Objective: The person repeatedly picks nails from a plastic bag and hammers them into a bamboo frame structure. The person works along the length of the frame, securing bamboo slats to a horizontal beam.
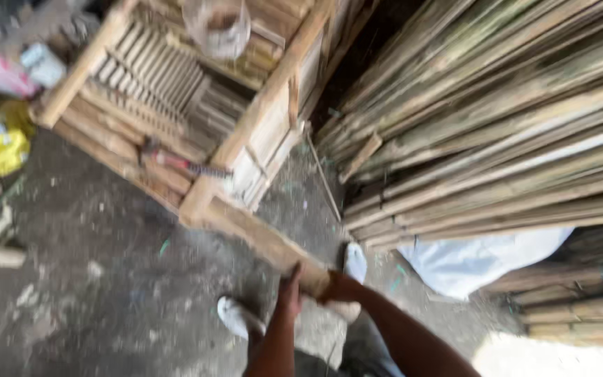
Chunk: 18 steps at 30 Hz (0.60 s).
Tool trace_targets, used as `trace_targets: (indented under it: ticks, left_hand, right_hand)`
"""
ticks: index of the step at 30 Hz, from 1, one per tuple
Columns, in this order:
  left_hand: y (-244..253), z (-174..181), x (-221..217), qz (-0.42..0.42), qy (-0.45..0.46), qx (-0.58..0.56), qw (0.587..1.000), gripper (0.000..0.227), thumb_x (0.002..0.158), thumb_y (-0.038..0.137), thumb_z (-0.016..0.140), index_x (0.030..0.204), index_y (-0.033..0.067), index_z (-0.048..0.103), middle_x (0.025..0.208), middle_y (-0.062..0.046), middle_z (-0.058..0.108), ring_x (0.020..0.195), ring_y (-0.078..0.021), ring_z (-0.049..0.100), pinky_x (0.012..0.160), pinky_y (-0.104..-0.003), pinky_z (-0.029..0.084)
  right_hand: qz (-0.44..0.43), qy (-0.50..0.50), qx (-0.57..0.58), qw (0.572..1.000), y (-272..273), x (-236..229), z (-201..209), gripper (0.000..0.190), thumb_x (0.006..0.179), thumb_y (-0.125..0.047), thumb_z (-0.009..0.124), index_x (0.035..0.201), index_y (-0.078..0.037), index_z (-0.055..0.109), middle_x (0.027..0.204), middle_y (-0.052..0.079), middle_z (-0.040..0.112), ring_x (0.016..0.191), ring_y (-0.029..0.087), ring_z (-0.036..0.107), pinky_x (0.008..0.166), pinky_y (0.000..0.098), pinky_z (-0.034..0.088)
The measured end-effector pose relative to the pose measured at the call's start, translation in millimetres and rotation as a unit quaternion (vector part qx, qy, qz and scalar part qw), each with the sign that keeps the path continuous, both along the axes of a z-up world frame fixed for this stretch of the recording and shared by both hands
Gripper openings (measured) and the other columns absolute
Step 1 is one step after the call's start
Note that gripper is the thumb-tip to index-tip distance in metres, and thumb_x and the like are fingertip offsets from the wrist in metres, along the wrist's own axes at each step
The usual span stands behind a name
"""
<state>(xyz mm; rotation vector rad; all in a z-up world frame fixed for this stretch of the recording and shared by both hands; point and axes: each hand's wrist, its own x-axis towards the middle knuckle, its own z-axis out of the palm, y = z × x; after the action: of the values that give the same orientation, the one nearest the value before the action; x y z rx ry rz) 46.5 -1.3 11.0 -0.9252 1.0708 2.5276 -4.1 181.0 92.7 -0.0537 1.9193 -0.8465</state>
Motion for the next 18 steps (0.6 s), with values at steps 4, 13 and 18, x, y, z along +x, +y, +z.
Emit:
trace_targets:
  ticks: [4,13,18]
  left_hand:
    - [-9.4,9.5,6.8,-0.125,-0.191,-0.08,0.97,0.061,0.081,0.042,0.081,0.133,0.0153,0.062,0.131,-0.005,0.065,0.109,-0.023,0.064,0.083,-0.04,0.054]
    - [-67.8,57.9,6.2,-0.295,-0.138,-0.344,0.881,0.034,0.089,0.027,0.073,0.111,0.0021,0.067,0.092,-0.008,0.076,0.067,-0.0198,0.071,0.06,-0.035,0.052]
    - [-122.0,68.5,24.1,-0.273,-0.056,-0.336,0.9,0.03,0.092,0.025,0.071,0.109,0.0007,0.067,0.092,-0.009,0.075,0.069,-0.0183,0.071,0.064,-0.032,0.057]
  right_hand:
    - [0.007,0.006,-0.002,1.0,14.1,8.0,-17.2,0.101,0.059,-0.049,0.093,0.137,-0.001,0.05,0.119,0.019,0.07,0.112,0.031,0.069,0.097,0.04,0.055]
    - [0.049,0.018,0.032,0.998,15.1,5.1,-48.3,0.107,0.06,-0.054,0.093,0.14,0.0,0.046,0.123,0.019,0.067,0.116,0.033,0.066,0.1,0.0398,0.052]
    - [0.106,0.103,0.126,0.981,-27.6,-16.3,-40.8,0.115,0.062,-0.063,0.089,0.143,0.001,0.039,0.138,0.025,0.055,0.13,0.039,0.054,0.107,0.0453,0.048]
